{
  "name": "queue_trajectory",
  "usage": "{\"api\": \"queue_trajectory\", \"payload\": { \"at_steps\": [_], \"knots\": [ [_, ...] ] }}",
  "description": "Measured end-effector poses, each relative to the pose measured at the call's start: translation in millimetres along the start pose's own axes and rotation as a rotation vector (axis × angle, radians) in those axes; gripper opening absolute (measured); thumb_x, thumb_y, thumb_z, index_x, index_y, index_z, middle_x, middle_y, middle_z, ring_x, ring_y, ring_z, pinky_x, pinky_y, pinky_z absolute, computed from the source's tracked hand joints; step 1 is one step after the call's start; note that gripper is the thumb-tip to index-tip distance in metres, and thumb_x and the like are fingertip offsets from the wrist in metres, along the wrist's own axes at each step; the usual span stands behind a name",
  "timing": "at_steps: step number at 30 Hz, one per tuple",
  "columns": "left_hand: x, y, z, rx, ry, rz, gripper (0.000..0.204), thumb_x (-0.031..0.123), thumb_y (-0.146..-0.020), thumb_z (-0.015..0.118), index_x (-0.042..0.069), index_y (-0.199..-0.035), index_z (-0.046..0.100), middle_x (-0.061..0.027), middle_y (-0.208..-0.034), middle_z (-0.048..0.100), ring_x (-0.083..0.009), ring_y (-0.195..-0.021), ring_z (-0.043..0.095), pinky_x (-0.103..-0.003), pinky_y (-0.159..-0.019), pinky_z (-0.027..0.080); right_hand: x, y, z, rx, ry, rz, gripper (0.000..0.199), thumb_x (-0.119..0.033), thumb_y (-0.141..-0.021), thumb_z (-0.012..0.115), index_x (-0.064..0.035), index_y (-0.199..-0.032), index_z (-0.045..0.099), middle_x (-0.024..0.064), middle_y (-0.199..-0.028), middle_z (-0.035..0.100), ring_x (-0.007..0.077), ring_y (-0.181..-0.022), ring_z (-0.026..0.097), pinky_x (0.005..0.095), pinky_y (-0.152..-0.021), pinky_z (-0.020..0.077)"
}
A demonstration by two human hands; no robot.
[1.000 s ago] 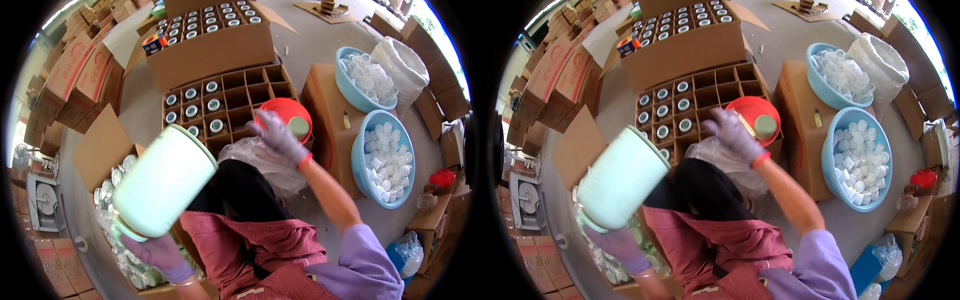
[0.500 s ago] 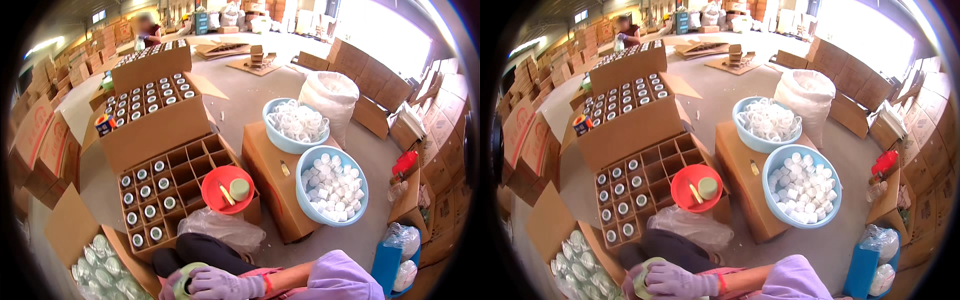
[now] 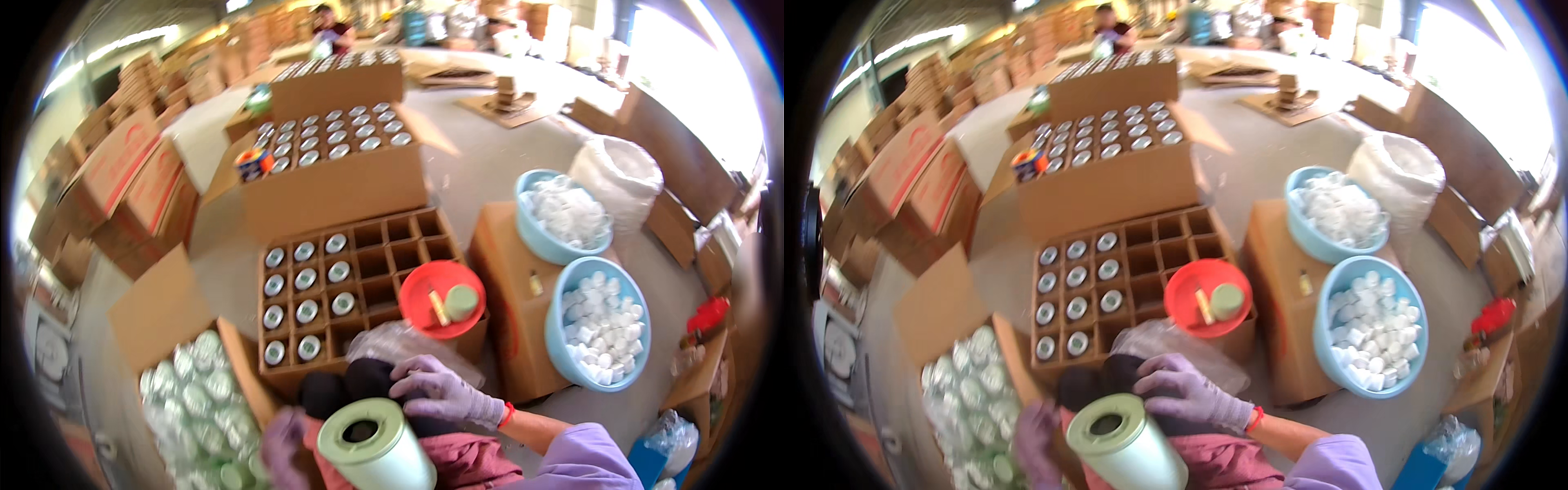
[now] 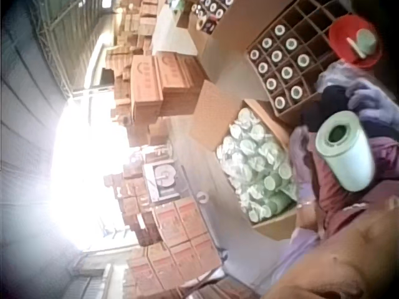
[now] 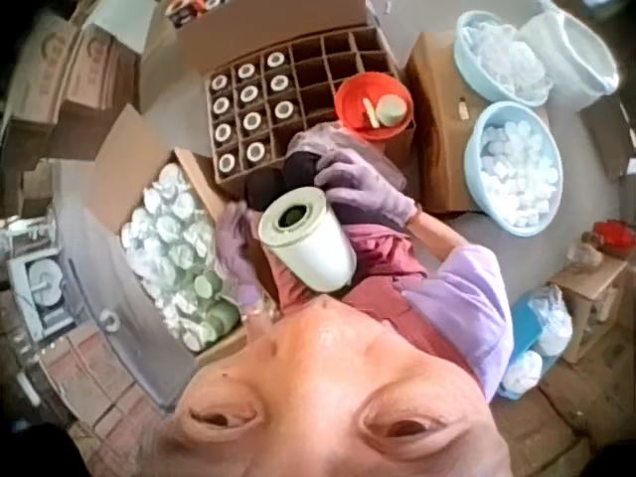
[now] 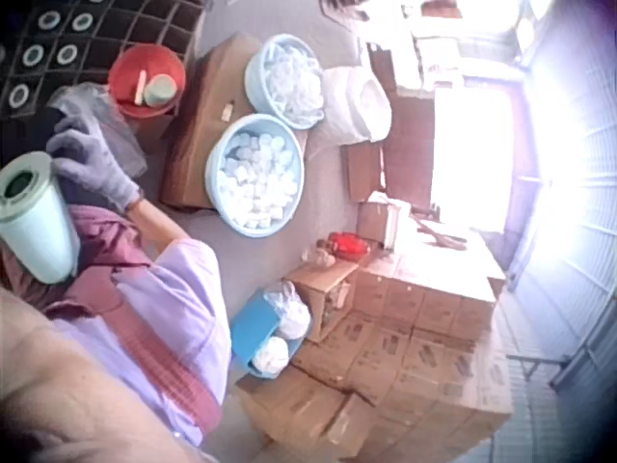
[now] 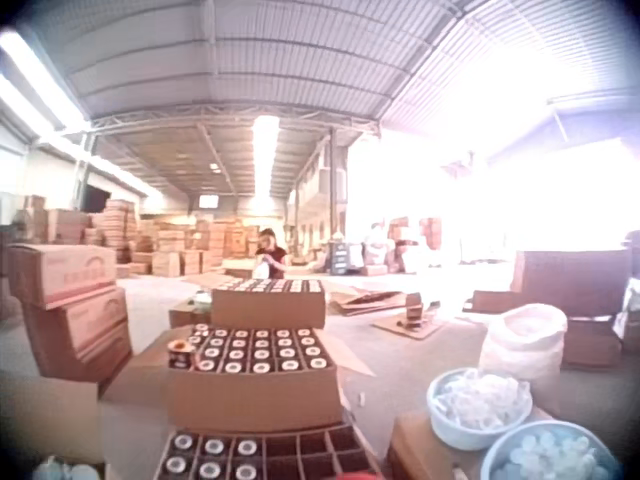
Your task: The person assembles light green thermos flasks by inserting inner components and sealing them with caps. They then wrap each flask in plastic, place them into a cardboard box, and seal the box with tape.
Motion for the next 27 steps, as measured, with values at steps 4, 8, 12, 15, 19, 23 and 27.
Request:
{"api": "queue_trajectory", "payload": {
  "at_steps": [4,8,12,15,19,23,27],
  "knots": [
    [2.5,2.1,-4.6,-0.24,-0.132,0.096,0.057,0.046,-0.093,0.057,0.001,-0.129,0.059,-0.0142,-0.126,0.061,-0.0272,-0.122,0.053,-0.038,-0.104,0.04,-2.9,-2.3,21.3,-0.147,-0.148,-0.072,0.046,-0.035,-0.089,0.071,-0.0014,-0.119,0.064,0.0184,-0.13,0.054,0.0333,-0.123,0.052,0.0417,-0.104,0.0419],
    [19.2,0.2,-0.9,-0.392,-0.124,0.142,0.073,0.051,-0.085,0.068,0.006,-0.141,0.051,-0.0162,-0.14,0.051,-0.0312,-0.134,0.043,-0.042,-0.111,0.032,-35.5,-15.8,44.3,-0.154,0.048,-0.279,0.033,-0.02,-0.095,0.058,-0.0035,-0.123,0.06,0.0181,-0.126,0.055,0.0329,-0.117,0.054,0.0416,-0.104,0.0401],
    [34.0,-20.2,7.9,-0.317,0.174,0.149,0.079,0.043,-0.087,0.07,0.003,-0.148,0.039,-0.0138,-0.146,0.045,-0.0289,-0.133,0.044,-0.039,-0.112,0.032,-57.0,-62.1,33.9,-0.037,-0.042,-0.27,0.028,-0.015,-0.095,0.052,-0.0035,-0.12,0.059,0.0188,-0.124,0.054,0.0344,-0.119,0.05,0.0432,-0.103,0.04],
    [20.0,-40.5,2.8,-0.09,0.775,-0.171,0.075,0.064,-0.096,0.039,0.005,-0.142,0.042,-0.0154,-0.142,0.048,-0.0321,-0.13,0.048,-0.044,-0.108,0.043,-73.3,-91.9,30.8,0.192,0.132,-0.428,0.056,-0.039,-0.09,0.064,-0.005,-0.132,0.05,0.0234,-0.138,0.042,0.0434,-0.127,0.043,0.0488,-0.106,0.0387],
    [18.8,-50.5,3.4,-0.028,0.942,-0.293,0.082,0.069,-0.095,0.029,0.007,-0.149,0.03,-0.0148,-0.149,0.039,-0.0307,-0.132,0.045,-0.045,-0.111,0.039,-65.7,-95.5,62.6,-0.071,0.633,-0.689,0.053,-0.022,-0.081,0.067,-0.0238,-0.133,0.054,0.0241,-0.138,0.039,0.0441,-0.127,0.044,0.0485,-0.102,0.0453],
    [19.2,-45.5,-0.7,0.026,0.609,-0.029,0.066,0.049,-0.099,0.047,0.001,-0.144,0.038,-0.0176,-0.145,0.042,-0.0322,-0.131,0.045,-0.045,-0.11,0.036,-54.8,-112.2,54.1,0.077,0.152,-0.295,0.058,-0.01,-0.082,0.069,-0.0086,-0.137,0.05,0.024,-0.128,0.05,0.0409,-0.116,0.054,0.0419,-0.094,0.0505],
    [66.4,-46.2,9.8,0.09,-0.809,0.764,0.046,0.038,-0.076,0.074,0.032,-0.121,0.066,-0.0097,-0.143,0.045,-0.0407,-0.132,0.035,-0.057,-0.107,0.032,-33.2,-121.8,42.1,-0.2,-0.107,0.098,0.041,-0.012,-0.087,0.066,-0.0044,-0.127,0.057,0.0137,-0.109,0.066,0.0254,-0.102,0.064,0.0343,-0.088,0.0523]
  ]
}}
Point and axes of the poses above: each hand's wrist, its own y-axis away from the middle knuckle, its own z-axis out of the palm, x = y × z, the point moved 7 cm from there along -y, towards the middle knuckle
